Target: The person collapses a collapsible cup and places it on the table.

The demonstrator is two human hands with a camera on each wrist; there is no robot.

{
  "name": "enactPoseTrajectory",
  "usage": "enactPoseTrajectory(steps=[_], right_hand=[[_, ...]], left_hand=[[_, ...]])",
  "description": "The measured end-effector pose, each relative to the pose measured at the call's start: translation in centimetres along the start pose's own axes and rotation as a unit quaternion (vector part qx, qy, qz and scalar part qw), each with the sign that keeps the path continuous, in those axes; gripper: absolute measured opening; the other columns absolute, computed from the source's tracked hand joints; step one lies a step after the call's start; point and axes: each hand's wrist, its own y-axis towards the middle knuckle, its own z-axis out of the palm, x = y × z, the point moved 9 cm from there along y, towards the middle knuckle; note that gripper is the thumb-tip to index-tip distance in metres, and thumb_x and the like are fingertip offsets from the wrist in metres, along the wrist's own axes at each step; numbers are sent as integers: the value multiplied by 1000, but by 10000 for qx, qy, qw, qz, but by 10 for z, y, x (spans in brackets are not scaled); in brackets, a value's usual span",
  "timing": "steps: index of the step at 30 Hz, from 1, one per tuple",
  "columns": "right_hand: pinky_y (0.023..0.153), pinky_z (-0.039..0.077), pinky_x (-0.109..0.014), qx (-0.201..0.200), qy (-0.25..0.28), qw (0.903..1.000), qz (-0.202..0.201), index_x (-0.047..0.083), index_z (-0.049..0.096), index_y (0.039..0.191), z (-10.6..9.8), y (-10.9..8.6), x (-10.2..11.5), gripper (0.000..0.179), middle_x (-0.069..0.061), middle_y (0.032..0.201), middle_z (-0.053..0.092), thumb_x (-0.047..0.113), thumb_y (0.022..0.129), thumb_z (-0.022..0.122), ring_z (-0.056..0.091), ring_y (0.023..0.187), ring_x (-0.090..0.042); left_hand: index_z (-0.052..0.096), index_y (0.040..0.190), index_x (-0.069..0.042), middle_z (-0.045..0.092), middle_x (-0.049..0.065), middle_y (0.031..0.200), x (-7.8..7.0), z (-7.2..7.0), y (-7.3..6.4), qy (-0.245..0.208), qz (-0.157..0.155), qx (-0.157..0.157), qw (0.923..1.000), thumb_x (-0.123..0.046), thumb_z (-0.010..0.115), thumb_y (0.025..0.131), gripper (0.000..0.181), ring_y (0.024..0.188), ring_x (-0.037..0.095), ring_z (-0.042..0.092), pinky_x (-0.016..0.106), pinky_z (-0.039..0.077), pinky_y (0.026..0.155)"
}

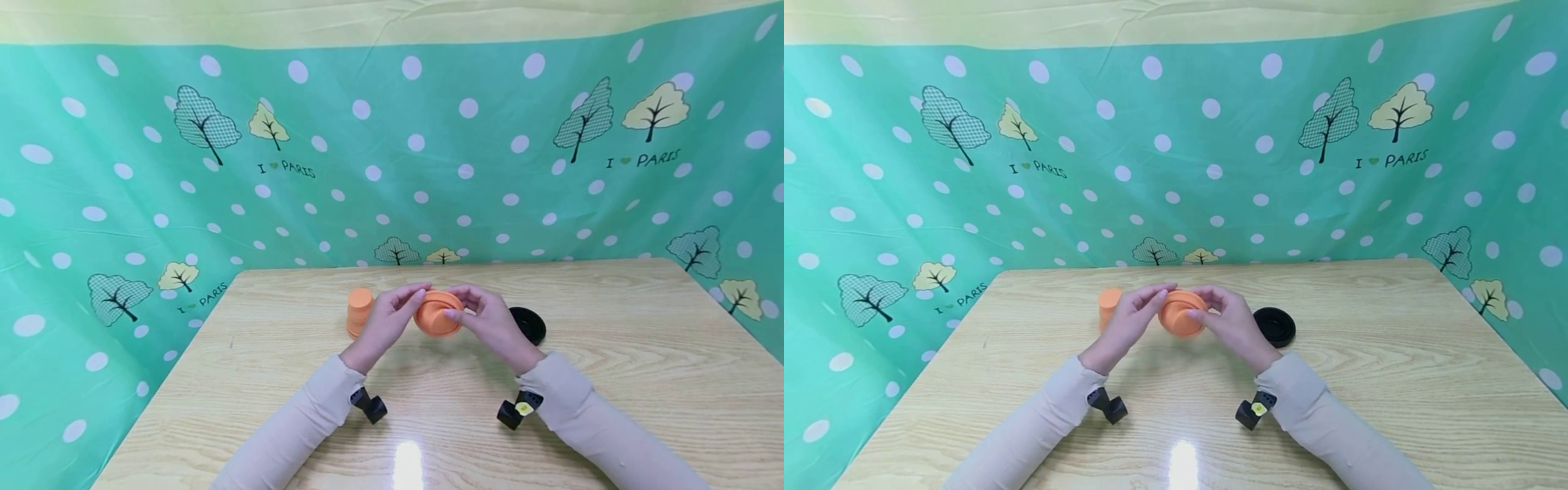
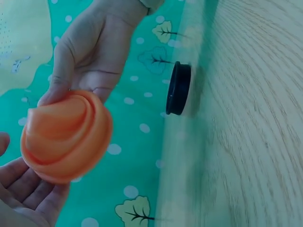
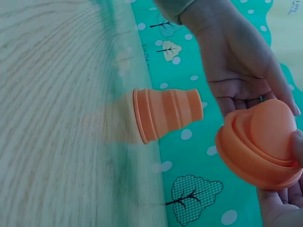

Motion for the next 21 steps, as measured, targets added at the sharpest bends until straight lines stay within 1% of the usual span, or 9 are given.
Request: enactPoseTrajectory(steps=[2,6,9,12,15,21], right_hand=[[82,51,-22,-106,200,9997,57,-1,56,118,-2,1,-1,38,-12,112,61,14,86,70,60,99,-13],[81,52,-22,-181,707,9973,75,-7,51,120,-4,2,-2,39,-9,109,60,8,88,67,60,95,-12],[80,53,-22,-158,1038,9944,79,-10,48,122,-4,2,-3,39,-6,107,60,5,89,64,61,93,-11],[79,53,-22,-120,1251,9920,119,-10,46,123,-4,2,-4,39,-4,105,60,3,91,61,61,93,-11],[78,53,-22,-102,1330,9909,159,-10,45,123,-4,3,-5,38,-3,104,60,2,91,60,61,92,-10],[78,54,-22,-157,1216,9923,168,-10,47,121,-4,3,-5,37,-3,103,60,3,90,62,61,91,-10]], left_hand=[[56,127,4,60,17,125,2,-1,0,36,-22,10,10000,-16,49,99,35,115,25,57,30,47,95],[52,131,3,59,17,125,18,1,5,-178,-60,103,9998,-16,50,99,37,115,24,57,29,48,94],[51,133,-1,59,16,125,30,4,9,-323,-74,133,9994,-18,54,97,40,114,23,57,28,48,94],[51,132,-2,60,15,123,31,5,9,-305,-6,102,9995,-20,56,96,41,112,23,58,29,49,92],[53,130,-3,62,15,121,30,5,9,-341,73,28,9994,-20,58,95,40,108,23,60,29,50,90],[55,126,0,64,16,115,30,4,10,-324,192,-96,9992,-18,58,94,37,102,22,62,27,52,85]])
